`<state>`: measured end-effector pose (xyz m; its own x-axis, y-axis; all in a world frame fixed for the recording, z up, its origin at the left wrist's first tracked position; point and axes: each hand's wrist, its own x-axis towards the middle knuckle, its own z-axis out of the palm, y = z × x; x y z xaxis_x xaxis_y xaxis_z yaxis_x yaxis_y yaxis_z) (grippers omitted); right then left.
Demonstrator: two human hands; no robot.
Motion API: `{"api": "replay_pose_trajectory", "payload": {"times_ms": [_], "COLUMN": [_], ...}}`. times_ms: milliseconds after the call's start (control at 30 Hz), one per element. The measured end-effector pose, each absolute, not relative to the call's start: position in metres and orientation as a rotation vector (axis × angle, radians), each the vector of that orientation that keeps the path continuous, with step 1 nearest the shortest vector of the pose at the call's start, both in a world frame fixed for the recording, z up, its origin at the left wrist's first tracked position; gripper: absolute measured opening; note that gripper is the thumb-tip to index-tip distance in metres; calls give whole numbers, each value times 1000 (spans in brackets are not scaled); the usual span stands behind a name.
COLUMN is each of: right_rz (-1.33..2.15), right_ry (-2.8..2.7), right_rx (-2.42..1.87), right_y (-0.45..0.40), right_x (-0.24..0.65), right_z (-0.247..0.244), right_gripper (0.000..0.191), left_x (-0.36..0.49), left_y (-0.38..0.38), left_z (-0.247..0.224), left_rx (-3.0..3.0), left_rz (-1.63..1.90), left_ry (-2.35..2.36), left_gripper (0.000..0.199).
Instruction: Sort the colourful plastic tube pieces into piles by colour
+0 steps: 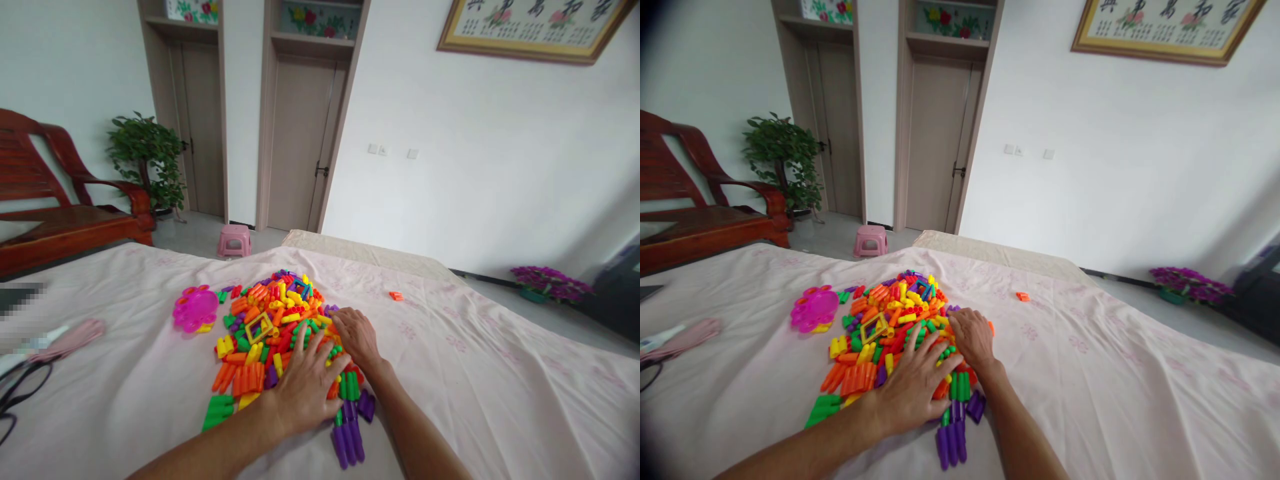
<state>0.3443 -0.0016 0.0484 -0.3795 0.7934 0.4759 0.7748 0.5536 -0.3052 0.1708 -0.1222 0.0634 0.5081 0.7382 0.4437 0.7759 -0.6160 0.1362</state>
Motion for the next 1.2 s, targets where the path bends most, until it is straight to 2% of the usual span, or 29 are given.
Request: {"api": "replay_pose_trajectory", "payload": {"times_ms": [100,200,267,367,567,667,767,867,933,1000,1067,1133,1200], "right_rz": [-62,-111,-115,-86,18,192,611,1035,1139,1078,906,725,625], "right_ry": [-2035,-1989,-2140,-2316,-2275,-2217,-2111,-1922,-1734,-1597,-1556,-1563,-1571], "right_rx": [-1462,-1658,-1563,-1313,-1133,-1099,-1027,-883,-829,-871,-995,-1126,-1198], "right_y": [9,21,24,18,-4,-15,-28,-34,-30,-19,-6,5,12], "right_x": [366,384,387,371,323,310,297,289,290,300,317,336,353], "right_z": [36,15,4,-1,2,1,8,24,34,37,35,27,19], "right_gripper": [45,44,42,42,45,49,56,57,59,63,64,63,61], "left_x": [155,128,109,84,35,7,-6,16,53,100,144,176,192], "left_y": [-111,-105,-105,-106,-103,-98,-96,-111,-131,-151,-165,-166,-155], "left_z": [62,66,69,69,67,69,80,94,97,93,84,74,69], "left_rx": [-2627,-2600,-2592,-2572,-2510,-2474,-2378,-2248,-2331,-2624,-2874,-2995,-2995], "left_rz": [-609,-568,-553,-511,-430,-419,-426,-551,-669,-677,-562,-415,-348], "left_ry": [-1419,-1418,-1402,-1389,-1415,-1442,-1523,-1609,-1553,-1340,-1061,-877,-889], "left_gripper": [59,49,44,47,48,46,37,24,26,39,68,69,59]}}
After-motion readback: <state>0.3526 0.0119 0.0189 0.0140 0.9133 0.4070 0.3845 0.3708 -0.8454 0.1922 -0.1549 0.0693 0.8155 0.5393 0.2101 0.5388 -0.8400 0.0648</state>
